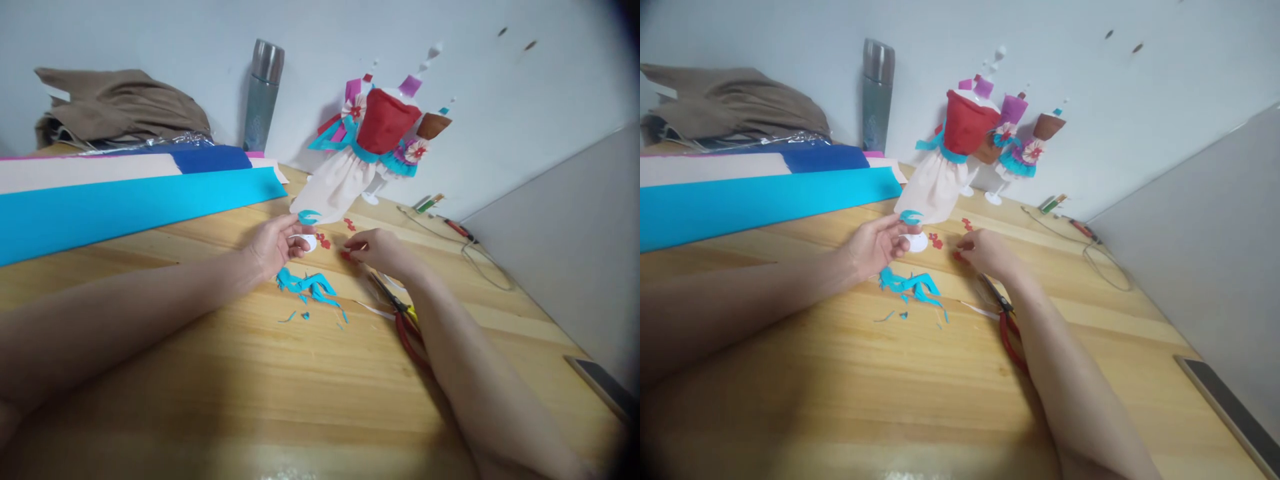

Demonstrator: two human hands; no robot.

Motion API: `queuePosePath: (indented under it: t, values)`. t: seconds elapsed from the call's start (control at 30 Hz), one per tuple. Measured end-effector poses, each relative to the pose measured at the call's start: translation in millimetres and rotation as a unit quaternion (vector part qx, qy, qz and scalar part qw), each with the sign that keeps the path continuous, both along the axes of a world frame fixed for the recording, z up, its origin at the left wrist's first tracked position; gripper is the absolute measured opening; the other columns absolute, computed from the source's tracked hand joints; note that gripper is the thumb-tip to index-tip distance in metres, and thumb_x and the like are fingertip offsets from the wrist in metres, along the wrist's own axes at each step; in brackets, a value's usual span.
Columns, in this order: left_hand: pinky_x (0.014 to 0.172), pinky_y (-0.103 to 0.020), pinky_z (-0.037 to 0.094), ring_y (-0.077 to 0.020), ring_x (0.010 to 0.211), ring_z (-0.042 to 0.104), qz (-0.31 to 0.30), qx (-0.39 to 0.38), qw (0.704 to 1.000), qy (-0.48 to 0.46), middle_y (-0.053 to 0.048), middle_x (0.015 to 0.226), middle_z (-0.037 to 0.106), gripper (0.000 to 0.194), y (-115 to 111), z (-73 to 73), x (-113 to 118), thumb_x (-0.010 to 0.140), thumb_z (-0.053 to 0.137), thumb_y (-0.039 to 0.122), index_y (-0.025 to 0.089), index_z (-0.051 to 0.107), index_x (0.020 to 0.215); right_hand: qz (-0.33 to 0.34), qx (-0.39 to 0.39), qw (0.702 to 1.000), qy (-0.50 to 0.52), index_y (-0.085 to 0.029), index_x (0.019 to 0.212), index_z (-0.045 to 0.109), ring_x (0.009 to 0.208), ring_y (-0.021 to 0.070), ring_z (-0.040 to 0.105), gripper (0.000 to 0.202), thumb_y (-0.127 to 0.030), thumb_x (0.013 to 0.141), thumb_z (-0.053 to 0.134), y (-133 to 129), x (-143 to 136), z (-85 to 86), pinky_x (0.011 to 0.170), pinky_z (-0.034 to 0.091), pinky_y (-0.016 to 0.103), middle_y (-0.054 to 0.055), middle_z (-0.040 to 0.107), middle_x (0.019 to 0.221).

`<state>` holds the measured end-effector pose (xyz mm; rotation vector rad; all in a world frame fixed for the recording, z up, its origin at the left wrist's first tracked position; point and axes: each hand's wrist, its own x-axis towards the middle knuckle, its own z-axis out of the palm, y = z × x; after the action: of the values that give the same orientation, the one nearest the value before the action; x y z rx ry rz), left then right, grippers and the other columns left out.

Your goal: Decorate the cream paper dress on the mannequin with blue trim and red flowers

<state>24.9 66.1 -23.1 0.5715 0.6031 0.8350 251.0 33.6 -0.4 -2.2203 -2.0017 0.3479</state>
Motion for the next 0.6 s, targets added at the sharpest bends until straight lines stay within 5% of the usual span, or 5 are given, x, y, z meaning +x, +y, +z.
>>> queuePosePath:
  t: [0.37,0.5,0.6]
  values:
    - [0.049,-0.02,0.041,-0.008,0.053,0.055,-0.006,0.015,1.0,0.012,-0.008,0.082,0.07,0.021,1,-4.0,-5,0.094,0.054,0.029,0.011,0.065,0.091,0.001,-0.01,0.989,0.148,-0.018,0.067,0.064,0.06,0.0133,0.059,0.012,-0.015,0.078,0.068,-5,4,0.8,0.057,0.043,0.025,0.002,0.068,0.063]
    - [0.046,-0.021,0.039,-0.0073,0.049,0.052,-0.006,0.017,0.998,0.052,-0.008,0.078,0.07,0.024,-4,-0.5,-7,0.094,0.054,0.031,0.011,0.065,0.086,-0.021,-0.034,0.922,0.385,-0.019,0.068,0.064,0.056,0.0119,0.061,0.016,-0.025,0.069,0.079,-11,2,8.1,0.051,0.043,0.022,0.002,0.069,0.063]
    - [0.042,-0.021,0.035,-0.0065,0.043,0.049,-0.008,0.027,0.993,0.114,-0.007,0.07,0.068,0.028,-11,4.3,-8,0.095,0.053,0.032,0.011,0.064,0.08,-0.007,-0.014,0.894,0.448,-0.019,0.069,0.068,0.052,0.0091,0.057,0.023,-0.032,0.062,0.086,-14,-4,14.4,0.048,0.041,0.021,0.001,0.068,0.063]
